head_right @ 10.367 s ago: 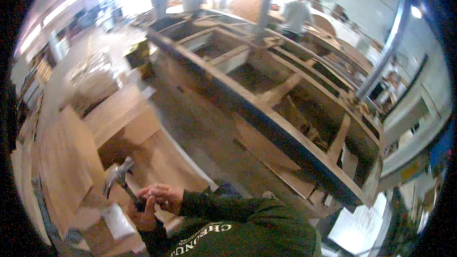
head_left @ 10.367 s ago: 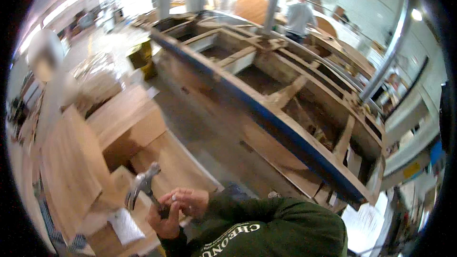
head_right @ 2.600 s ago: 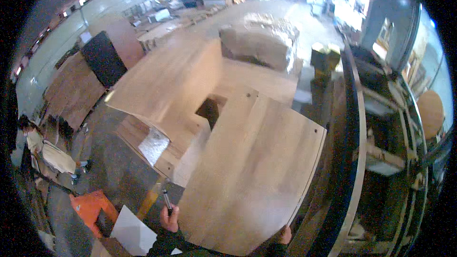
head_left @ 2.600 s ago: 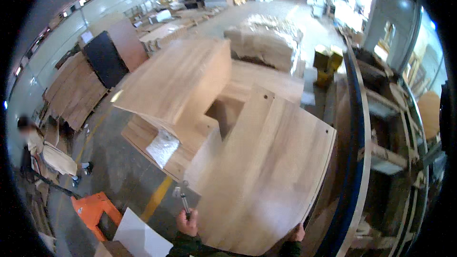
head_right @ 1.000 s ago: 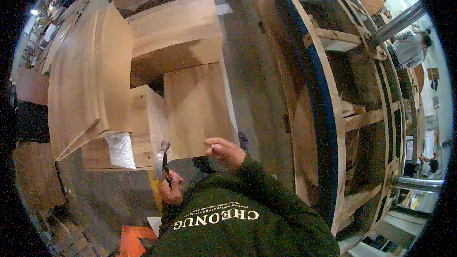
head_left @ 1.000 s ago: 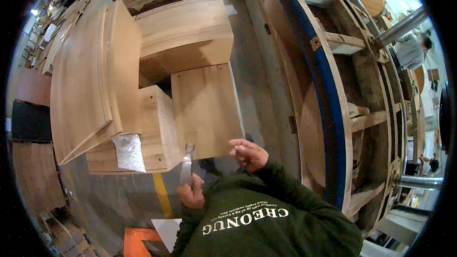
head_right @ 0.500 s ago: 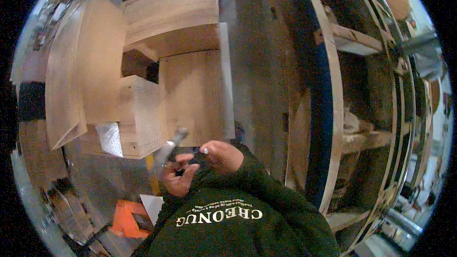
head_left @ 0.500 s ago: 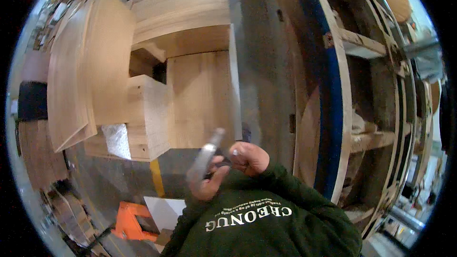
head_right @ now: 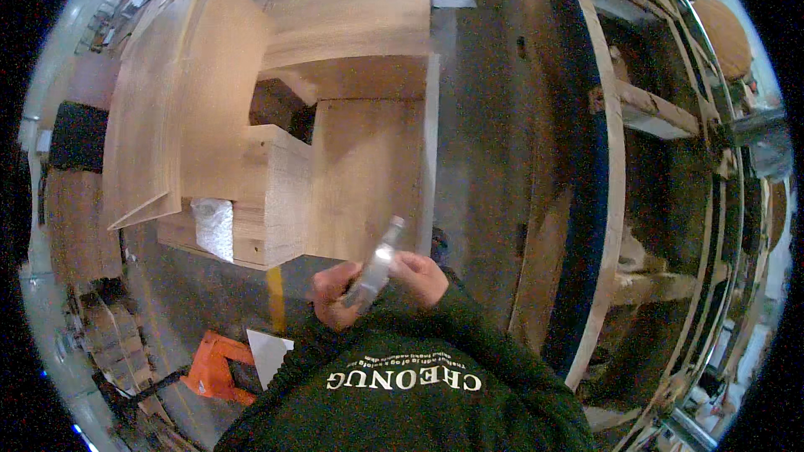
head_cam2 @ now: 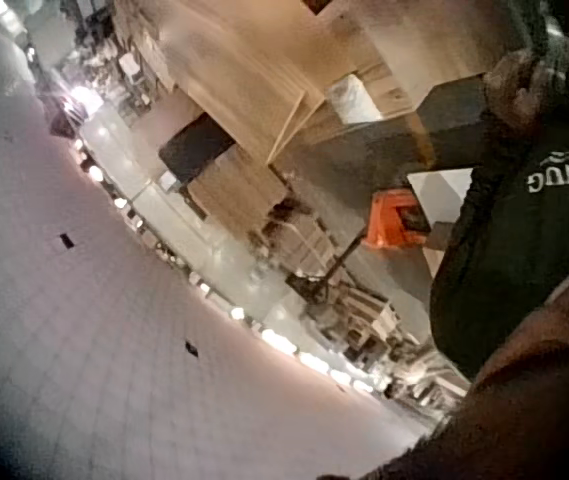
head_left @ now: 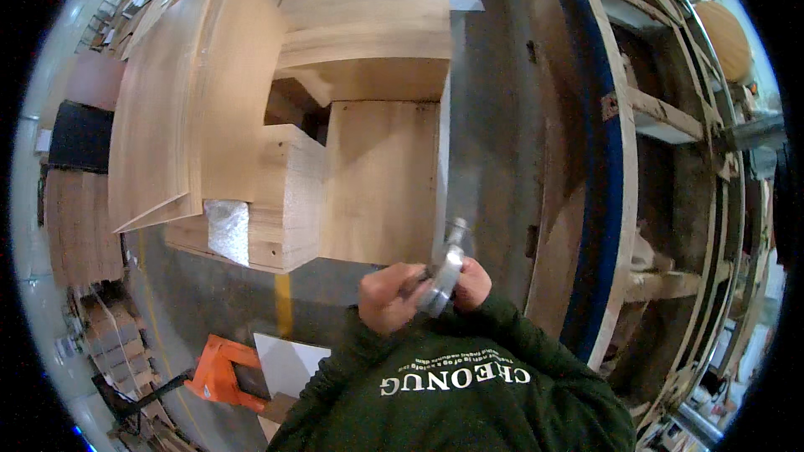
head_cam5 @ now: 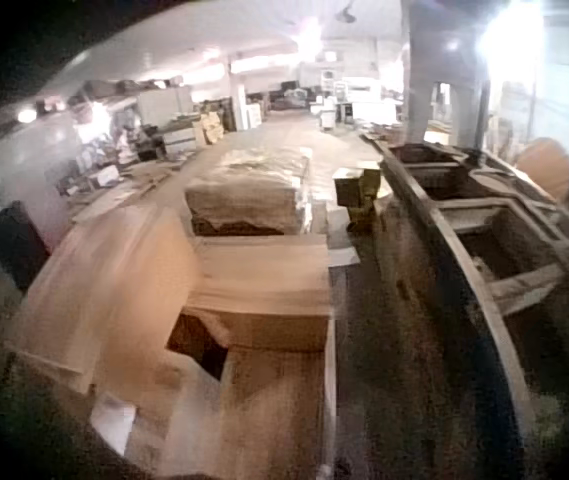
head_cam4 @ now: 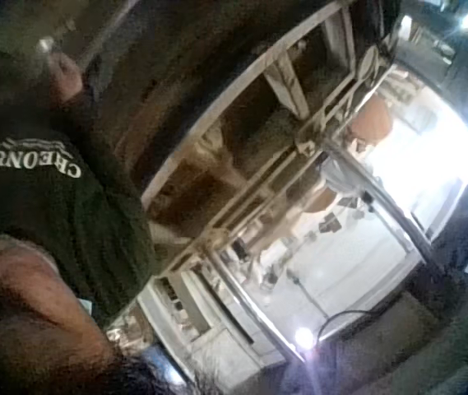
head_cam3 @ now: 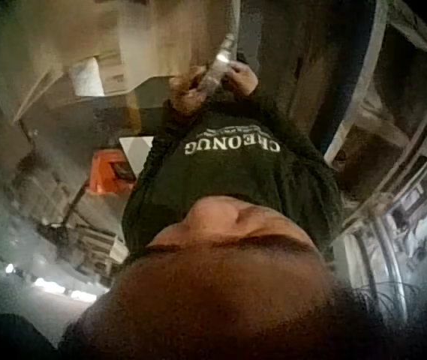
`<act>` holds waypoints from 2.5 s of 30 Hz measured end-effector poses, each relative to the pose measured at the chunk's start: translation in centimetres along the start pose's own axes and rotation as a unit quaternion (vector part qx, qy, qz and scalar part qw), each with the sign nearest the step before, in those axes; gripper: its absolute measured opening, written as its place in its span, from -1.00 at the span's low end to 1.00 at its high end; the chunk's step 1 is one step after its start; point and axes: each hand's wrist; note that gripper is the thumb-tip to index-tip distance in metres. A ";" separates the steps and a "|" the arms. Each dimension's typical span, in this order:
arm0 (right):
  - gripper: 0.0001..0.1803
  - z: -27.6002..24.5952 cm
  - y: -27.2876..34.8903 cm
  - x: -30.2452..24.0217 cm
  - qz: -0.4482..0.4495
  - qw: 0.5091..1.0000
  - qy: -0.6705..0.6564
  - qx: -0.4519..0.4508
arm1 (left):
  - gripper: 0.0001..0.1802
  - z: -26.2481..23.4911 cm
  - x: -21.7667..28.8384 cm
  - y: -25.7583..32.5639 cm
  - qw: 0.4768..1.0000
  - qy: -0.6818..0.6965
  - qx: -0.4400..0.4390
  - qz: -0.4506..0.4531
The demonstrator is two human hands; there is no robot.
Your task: The person hammers plastic nails into pre-drilled holes on wooden furniture panels. They pick up panels, position them, place a nail, and strike it with a hammer before stacking the finished pieces.
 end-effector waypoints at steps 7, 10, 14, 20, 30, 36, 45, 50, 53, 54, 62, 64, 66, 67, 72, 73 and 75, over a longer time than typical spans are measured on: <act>-0.73 0.9 0.2 -1.6 -0.009 0.998 -0.058 -0.024 | -0.89 -0.1 0.5 -0.6 0.996 -0.009 0.036 -0.078; -0.77 2.2 0.5 -2.5 0.004 0.998 -0.070 0.011 | -0.88 -0.4 -0.4 0.2 0.992 -0.010 0.015 -0.126; -0.79 1.3 -0.2 -1.8 0.009 0.998 -0.049 0.031 | -0.86 -0.2 -2.5 1.1 0.989 0.017 -0.017 -0.144; -0.81 -3.6 -4.3 3.6 0.088 0.987 -0.096 0.089 | -0.82 2.7 -7.1 0.2 0.988 -0.042 0.002 -0.149; -0.77 -25.4 -26.9 13.8 -0.107 0.802 0.483 0.335 | -0.79 8.3 -33.1 2.4 0.924 -0.065 0.020 -0.376; -0.79 -30.7 -33.1 16.4 -0.228 0.691 0.612 0.312 | -0.80 9.8 -38.7 1.7 0.929 -0.072 -0.012 -0.363; -0.83 -31.5 -33.2 15.9 -0.232 0.666 0.663 0.252 | -0.81 12.0 -40.3 2.2 0.932 -0.076 -0.027 -0.353; -0.79 -31.8 -33.4 16.0 -0.249 0.677 0.640 0.264 | -0.84 13.1 -41.5 1.9 0.934 -0.057 -0.024 -0.352; -0.80 -31.9 -33.5 16.2 -0.264 0.688 0.615 0.281 | -0.81 13.4 -41.6 1.8 0.925 -0.027 -0.026 -0.379; -0.82 -31.9 -33.3 16.3 -0.241 0.714 0.584 0.302 | -0.79 13.4 -41.5 1.8 0.919 -0.018 -0.030 -0.392; -0.91 -34.5 -29.0 24.1 -0.025 0.897 0.135 0.421 | -0.66 14.1 -45.5 2.2 0.881 -0.363 -0.183 -0.243; -0.84 -34.9 -27.8 27.1 -0.078 0.914 0.062 0.392 | -0.73 14.2 -46.8 2.2 0.934 -0.322 -0.097 -0.122; -0.82 -35.4 -26.4 27.9 -0.044 0.923 0.045 0.380 | -0.71 14.3 -44.9 2.0 0.955 -0.223 -0.085 -0.179; -0.83 -35.2 -26.0 27.7 0.011 0.925 0.060 0.374 | -0.70 13.9 -44.7 2.7 0.964 -0.188 -0.067 -0.176; -0.84 -35.3 -26.4 26.8 0.036 0.928 0.172 0.327 | -0.75 14.5 -46.1 1.6 0.865 -0.379 -0.233 -0.231; -0.84 -35.2 -26.4 26.1 0.037 0.939 0.141 0.311 | -0.73 14.7 -45.4 1.6 0.913 -0.314 -0.151 -0.210; -0.83 -35.0 -26.5 24.6 0.021 0.953 0.087 0.289 | -0.72 14.0 -44.9 2.3 0.947 -0.246 -0.084 -0.186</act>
Point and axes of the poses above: each hand's wrist, its own y-axis away from the middle knuckle, its own z-axis out of the palm, x = y × z, and after that the axes turned 5 degrees about z, right-handed
